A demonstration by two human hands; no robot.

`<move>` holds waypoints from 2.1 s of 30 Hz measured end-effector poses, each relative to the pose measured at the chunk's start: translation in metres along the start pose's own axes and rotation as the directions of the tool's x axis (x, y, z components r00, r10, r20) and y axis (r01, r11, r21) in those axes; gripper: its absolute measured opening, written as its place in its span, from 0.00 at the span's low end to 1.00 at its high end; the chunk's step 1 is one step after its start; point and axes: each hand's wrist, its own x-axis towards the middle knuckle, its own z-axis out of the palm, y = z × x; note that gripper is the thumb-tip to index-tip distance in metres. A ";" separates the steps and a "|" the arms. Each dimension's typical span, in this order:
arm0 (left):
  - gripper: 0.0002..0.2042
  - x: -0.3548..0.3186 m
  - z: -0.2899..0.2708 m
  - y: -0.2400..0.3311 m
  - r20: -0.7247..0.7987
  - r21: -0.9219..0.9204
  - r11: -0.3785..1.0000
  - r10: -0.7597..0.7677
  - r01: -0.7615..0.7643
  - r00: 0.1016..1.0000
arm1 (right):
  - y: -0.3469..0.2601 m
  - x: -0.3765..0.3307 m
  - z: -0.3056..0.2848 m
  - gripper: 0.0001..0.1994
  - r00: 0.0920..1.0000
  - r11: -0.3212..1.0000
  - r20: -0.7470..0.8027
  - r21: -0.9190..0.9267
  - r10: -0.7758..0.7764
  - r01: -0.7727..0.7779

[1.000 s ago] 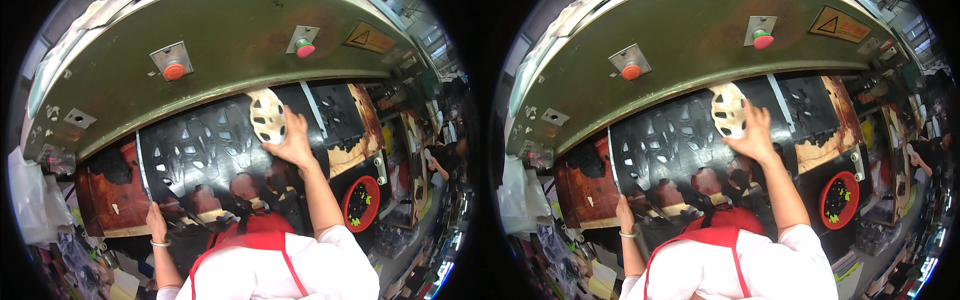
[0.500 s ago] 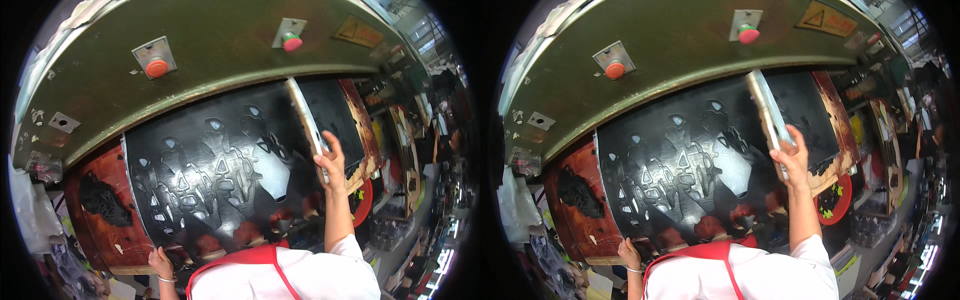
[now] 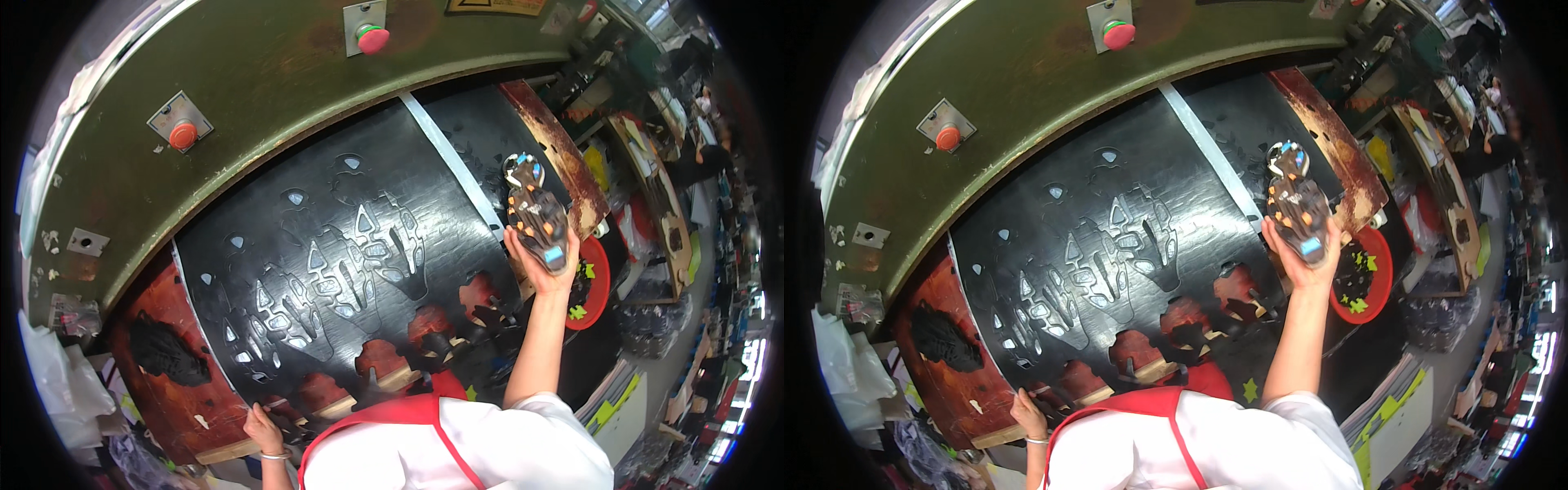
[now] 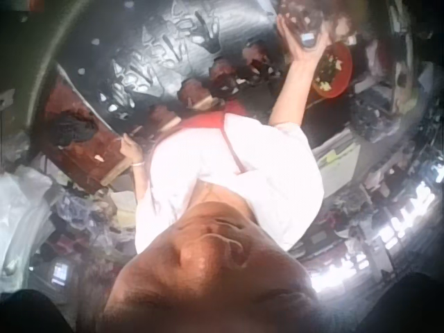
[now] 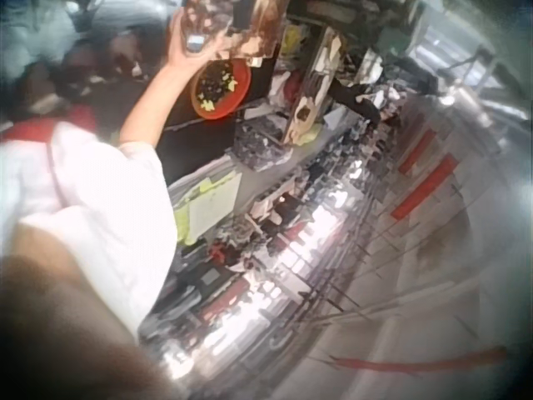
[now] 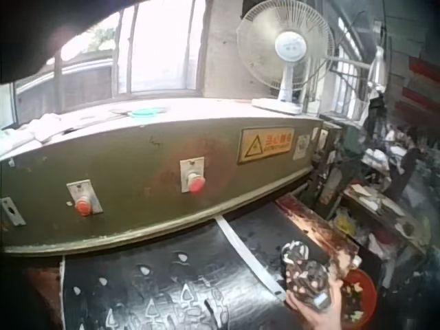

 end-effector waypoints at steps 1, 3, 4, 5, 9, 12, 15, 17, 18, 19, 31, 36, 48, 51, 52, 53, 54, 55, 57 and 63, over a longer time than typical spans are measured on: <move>0.19 0.000 -0.001 0.002 -0.007 -0.029 0.999 0.032 -0.032 0.999 | 0.005 -0.001 0.006 0.36 0.995 0.971 0.029 -0.219 -0.096 0.100; 0.19 0.001 -0.001 0.004 -0.003 -0.009 0.999 0.033 -0.033 0.999 | 0.021 -0.006 0.018 0.33 0.973 0.864 0.164 -0.451 -0.165 0.223; 0.19 0.002 0.000 0.005 0.006 -0.007 1.000 0.019 -0.019 1.000 | 0.025 -0.012 0.023 0.33 0.959 0.719 0.173 -0.635 -0.226 0.284; 0.19 0.002 0.000 0.005 0.000 -0.010 1.000 0.016 -0.016 1.000 | 0.029 -0.015 0.030 0.33 0.956 0.524 0.148 -0.810 -0.252 0.264; 0.19 0.002 0.003 0.005 -0.003 -0.031 1.000 0.005 -0.005 1.000 | 0.054 0.001 0.050 0.34 0.768 -0.353 0.615 -0.768 -0.176 0.534; 0.19 0.002 0.004 0.005 -0.003 -0.050 0.999 -0.018 0.018 1.000 | 0.089 0.039 0.053 0.35 0.792 -0.593 0.607 -0.665 -0.074 0.454; 0.19 0.006 0.005 0.007 -0.014 -0.041 0.999 -0.034 0.034 0.999 | 0.101 0.059 0.046 0.37 0.772 -0.584 0.636 -0.635 -0.022 0.506; 0.20 0.010 0.005 0.008 0.015 -0.010 0.999 -0.036 0.036 0.999 | 0.101 0.068 0.040 0.37 0.729 -0.604 0.684 -0.588 -0.018 0.537; 0.20 0.013 0.006 0.009 0.015 -0.012 0.998 -0.054 0.054 0.998 | 0.099 0.070 0.037 0.37 0.662 -0.585 0.750 -0.529 0.017 0.614; 0.20 0.016 0.005 0.009 0.019 -0.031 0.999 -0.044 0.044 0.999 | 0.098 0.074 0.036 0.37 0.632 -0.566 0.774 -0.508 0.030 0.649; 0.20 0.065 0.007 0.010 -0.025 -0.052 0.999 -0.017 0.016 1.000 | 0.088 0.065 0.050 0.13 0.652 -0.719 0.728 -0.568 -0.212 0.400; 0.21 0.096 0.013 0.008 -0.044 -0.072 0.997 -0.037 0.034 0.998 | 0.127 0.090 0.056 0.42 0.752 -0.510 0.638 -0.709 -0.168 0.487; 0.22 0.178 0.022 0.015 -0.078 -0.011 1.000 -0.013 0.012 0.997 | 0.175 0.167 0.077 0.45 0.618 -0.476 0.760 -0.628 -0.202 0.616; 0.22 0.200 0.026 0.017 -0.086 -0.021 1.000 -0.015 0.013 0.996 | 0.179 0.179 0.102 0.49 0.711 -0.431 0.686 -0.695 -0.157 0.575; 0.21 0.207 0.027 0.018 -0.087 -0.050 0.999 -0.019 0.015 0.996 | 0.181 0.180 0.114 0.50 0.738 -0.354 0.649 -0.745 -0.186 0.565; 0.20 0.214 0.029 0.018 -0.087 -0.078 0.997 -0.022 0.015 0.996 | 0.183 0.181 0.127 0.51 0.813 -0.257 0.541 -0.834 -0.214 0.488; 0.22 0.221 0.030 0.019 -0.094 -0.061 0.998 -0.018 0.013 0.995 | 0.185 0.183 0.142 0.51 0.620 -0.434 0.741 -0.663 -0.260 0.610; 0.22 0.228 0.032 0.019 -0.084 -0.085 0.996 -0.025 0.017 0.996 | 0.189 0.184 0.157 0.49 0.488 -0.497 0.819 -0.573 -0.303 0.652; 0.24 0.239 0.033 0.020 -0.088 -0.095 0.995 -0.014 0.006 0.996 | 0.202 0.192 0.188 0.52 0.369 -0.626 0.888 -0.456 -0.274 0.633; 0.24 0.281 0.030 0.025 -0.110 -0.041 0.998 0.035 -0.040 0.993 | 0.233 0.200 0.225 0.57 0.331 -0.550 0.878 -0.476 -0.347 0.686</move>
